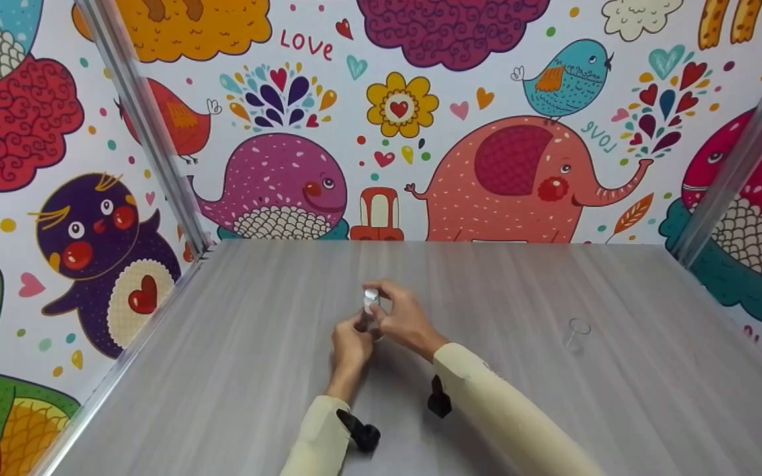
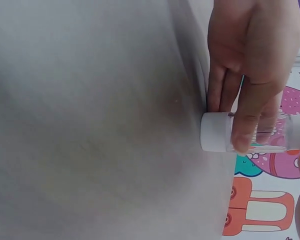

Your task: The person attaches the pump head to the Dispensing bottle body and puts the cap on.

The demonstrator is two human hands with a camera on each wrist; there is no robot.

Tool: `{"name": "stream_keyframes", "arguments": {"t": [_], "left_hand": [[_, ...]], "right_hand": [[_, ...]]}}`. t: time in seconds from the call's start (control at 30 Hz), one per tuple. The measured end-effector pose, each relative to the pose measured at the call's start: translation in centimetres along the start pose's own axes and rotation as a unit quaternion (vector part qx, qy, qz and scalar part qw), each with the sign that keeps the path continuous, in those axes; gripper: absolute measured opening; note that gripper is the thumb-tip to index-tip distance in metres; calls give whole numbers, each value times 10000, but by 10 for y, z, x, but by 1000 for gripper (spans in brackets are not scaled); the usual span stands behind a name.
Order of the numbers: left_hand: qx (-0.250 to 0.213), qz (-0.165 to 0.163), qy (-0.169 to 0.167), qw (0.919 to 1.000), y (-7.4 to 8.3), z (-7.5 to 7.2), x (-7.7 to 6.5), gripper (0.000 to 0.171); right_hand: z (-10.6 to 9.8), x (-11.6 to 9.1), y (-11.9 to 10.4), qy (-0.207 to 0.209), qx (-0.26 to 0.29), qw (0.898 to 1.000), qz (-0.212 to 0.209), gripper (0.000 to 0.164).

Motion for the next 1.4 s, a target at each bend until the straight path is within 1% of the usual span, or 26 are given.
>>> {"name": "stream_keyframes", "arguments": {"t": [0.1, 0.23, 0.37, 0.5, 0.6, 0.8, 1.0, 1.03, 1.13, 1.23, 1.3, 1.37, 1.4], "left_hand": [[-106, -10, -35, 9999, 0, 0, 0, 29], [-133, -31, -24, 9999, 0, -1, 1, 19], [-41, -137, -64, 9999, 0, -2, 0, 22], [-2, -190, -83, 9998, 0, -2, 0, 26], [-32, -179, -57, 9998, 0, -1, 0, 28], [27, -51, -3, 10000, 0, -2, -2, 25], [134, -93, -22, 9999, -2, -2, -5, 9], [122, -105, -23, 9999, -2, -2, -6, 7], [-34, -87, 7, 10000, -2, -1, -5, 13], [-245, 151, 102, 9995, 0, -1, -5, 20], [-257, 348, 250, 9988, 2, -2, -5, 21], [-289, 415, 299, 9983, 2, -2, -5, 24], [-285, 387, 293, 9984, 2, -2, -5, 26]], "right_hand": [[1, 0, 2, 0, -18, 10000, -48, 35], [1, 1, 3, 41, 31, 10000, -60, 34], [1, 2, 3, 81, 44, 9999, 44, 34], [1, 3, 1, 130, -39, 9995, 273, 33], [1, 3, 0, 144, -94, 9990, 401, 32], [2, 3, 0, 222, -168, 9983, 505, 33], [3, 0, 3, 244, -224, 9973, 653, 43], [3, 0, 3, 236, -221, 9974, 646, 44], [1, -1, 1, 190, -153, 9984, 506, 43], [-2, 0, -1, 147, -53, 9994, 304, 38], [-3, 2, -2, 57, -66, 9998, 179, 38], [-3, 2, -2, -41, -99, 9999, 76, 37], [-3, 2, -2, -80, -126, 9999, 41, 36]]}}
Point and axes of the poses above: each hand's wrist, its own x-axis towards the middle knuckle, its own z-axis out of the palm, y = z × x, the point moved 1 cm from there along x, towards the middle knuckle, and after that the axes turned 6 degrees about x, right-handed, at the moved point
